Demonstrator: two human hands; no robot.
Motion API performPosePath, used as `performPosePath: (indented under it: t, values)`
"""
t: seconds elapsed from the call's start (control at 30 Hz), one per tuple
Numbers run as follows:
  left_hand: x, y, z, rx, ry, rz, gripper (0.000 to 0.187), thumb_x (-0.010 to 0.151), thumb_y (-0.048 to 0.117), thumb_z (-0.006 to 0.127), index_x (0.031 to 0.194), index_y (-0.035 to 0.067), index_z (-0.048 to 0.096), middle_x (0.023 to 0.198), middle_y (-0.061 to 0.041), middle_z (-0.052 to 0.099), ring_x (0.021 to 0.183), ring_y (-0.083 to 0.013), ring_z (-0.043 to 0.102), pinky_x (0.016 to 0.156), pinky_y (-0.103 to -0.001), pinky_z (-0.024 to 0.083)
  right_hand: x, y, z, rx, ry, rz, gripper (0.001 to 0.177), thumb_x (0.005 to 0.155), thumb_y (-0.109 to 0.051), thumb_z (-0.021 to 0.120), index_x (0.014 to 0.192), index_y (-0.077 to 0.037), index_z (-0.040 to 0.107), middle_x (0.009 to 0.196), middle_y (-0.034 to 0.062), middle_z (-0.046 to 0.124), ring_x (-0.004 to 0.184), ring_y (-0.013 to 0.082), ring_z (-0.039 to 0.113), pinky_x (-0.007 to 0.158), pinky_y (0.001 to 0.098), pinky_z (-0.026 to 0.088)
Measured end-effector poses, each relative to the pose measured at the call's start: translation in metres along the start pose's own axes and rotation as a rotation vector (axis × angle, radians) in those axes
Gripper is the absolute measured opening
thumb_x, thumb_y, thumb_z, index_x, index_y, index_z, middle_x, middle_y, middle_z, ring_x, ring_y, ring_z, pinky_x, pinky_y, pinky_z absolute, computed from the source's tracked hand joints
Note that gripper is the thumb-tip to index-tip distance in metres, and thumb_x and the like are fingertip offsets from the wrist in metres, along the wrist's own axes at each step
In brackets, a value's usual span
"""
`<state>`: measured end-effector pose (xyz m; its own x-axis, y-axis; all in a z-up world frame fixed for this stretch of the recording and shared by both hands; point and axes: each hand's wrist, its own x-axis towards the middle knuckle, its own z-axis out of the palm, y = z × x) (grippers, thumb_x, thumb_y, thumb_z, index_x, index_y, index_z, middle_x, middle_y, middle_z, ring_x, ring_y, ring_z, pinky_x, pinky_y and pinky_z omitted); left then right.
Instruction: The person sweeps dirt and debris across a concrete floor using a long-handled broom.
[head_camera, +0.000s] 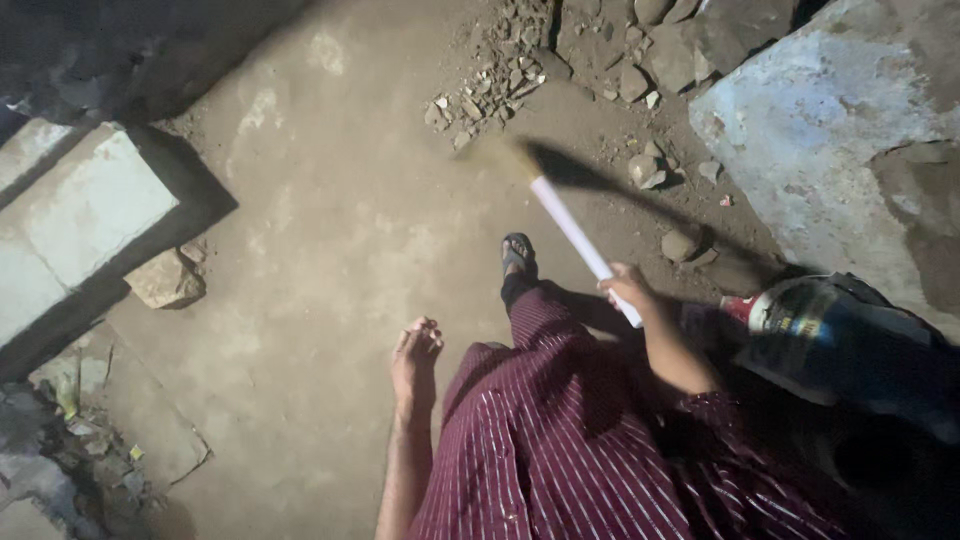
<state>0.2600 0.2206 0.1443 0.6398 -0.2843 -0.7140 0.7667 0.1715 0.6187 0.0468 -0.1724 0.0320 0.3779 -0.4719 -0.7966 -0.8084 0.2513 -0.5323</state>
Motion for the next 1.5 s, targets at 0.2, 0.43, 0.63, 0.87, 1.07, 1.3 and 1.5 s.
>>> performPosePath:
  t: [0.2, 0.43, 0.63, 0.87, 1.07, 1.3, 1.5]
  values:
    - [0.022, 0.024, 0.039, 0.035, 0.023, -0.012, 0.024, 0.1, 0.021, 0.059, 0.118, 0.005, 0.066, 0.11, -0.008, 0.07, 0.097, -0.0161, 0.066, 0.087, -0.032, 0.053, 0.027, -0.023, -0.018, 0.493, 0.271, -0.077, 0.022, 0.084, -0.005, 0.067, 0.101, -0.013, 0.056, 0.065, 0.0005, 0.055, 0.047, 0.0112, 0.051, 0.039, 0.0306, 0.043]
    - [0.03, 0.016, 0.052, -0.016, 0.09, -0.03, 0.017, 0.1, 0.018, 0.062, 0.11, 0.006, 0.067, 0.103, -0.004, 0.071, 0.089, -0.0118, 0.064, 0.082, -0.029, 0.051, 0.023, -0.046, 0.011, 0.34, 0.19, -0.156, 0.026, 0.085, -0.002, 0.068, 0.108, -0.007, 0.058, 0.067, 0.0045, 0.056, 0.047, 0.0149, 0.054, 0.038, 0.0333, 0.045]
    - [0.042, 0.025, 0.026, -0.192, 0.106, 0.018, 0.02, 0.103, 0.02, 0.062, 0.115, 0.004, 0.065, 0.098, -0.004, 0.068, 0.086, -0.0133, 0.065, 0.079, -0.03, 0.054, 0.019, -0.086, 0.087, -0.282, 0.017, -0.325, 0.064, 0.083, -0.005, 0.067, 0.145, -0.012, 0.053, 0.074, 0.0079, 0.065, 0.05, 0.0179, 0.061, 0.042, 0.0349, 0.051]
    - [0.059, 0.077, -0.025, -0.287, 0.143, 0.017, 0.025, 0.1, 0.021, 0.06, 0.119, 0.006, 0.064, 0.106, -0.003, 0.069, 0.09, -0.0125, 0.064, 0.079, -0.029, 0.053, 0.06, -0.138, 0.212, -0.583, -0.223, -0.984, 0.071, 0.086, -0.015, 0.077, 0.15, -0.009, 0.047, 0.098, 0.0164, 0.071, 0.075, 0.0235, 0.069, 0.059, 0.0357, 0.059]
    - [0.103, 0.147, -0.077, -0.332, 0.072, 0.11, 0.023, 0.101, 0.021, 0.061, 0.118, 0.006, 0.064, 0.105, -0.004, 0.068, 0.091, -0.0124, 0.063, 0.079, -0.027, 0.051, 0.06, -0.197, 0.32, -0.802, -0.608, -0.172, 0.041, 0.089, -0.029, 0.075, 0.122, -0.007, 0.069, 0.069, 0.0092, 0.068, 0.049, 0.0162, 0.062, 0.042, 0.0335, 0.052]
    - [0.119, 0.198, -0.158, -0.411, 0.273, 0.167, 0.026, 0.099, 0.025, 0.061, 0.118, 0.007, 0.066, 0.107, -0.004, 0.071, 0.093, -0.0136, 0.065, 0.079, -0.028, 0.051, 0.061, -0.247, 0.36, -0.766, -0.61, 0.026, 0.022, 0.084, -0.015, 0.074, 0.098, 0.002, 0.076, 0.064, 0.0123, 0.065, 0.045, 0.0189, 0.059, 0.038, 0.0356, 0.047]
    - [0.136, 0.205, -0.185, -0.479, 0.31, 0.09, 0.026, 0.099, 0.021, 0.06, 0.119, 0.006, 0.064, 0.106, -0.006, 0.07, 0.093, -0.0175, 0.066, 0.08, -0.031, 0.054, 0.091, -0.299, 0.347, -0.339, -0.356, 0.096, 0.017, 0.084, -0.007, 0.072, 0.095, 0.006, 0.071, 0.063, 0.0112, 0.064, 0.044, 0.019, 0.057, 0.037, 0.0346, 0.044]
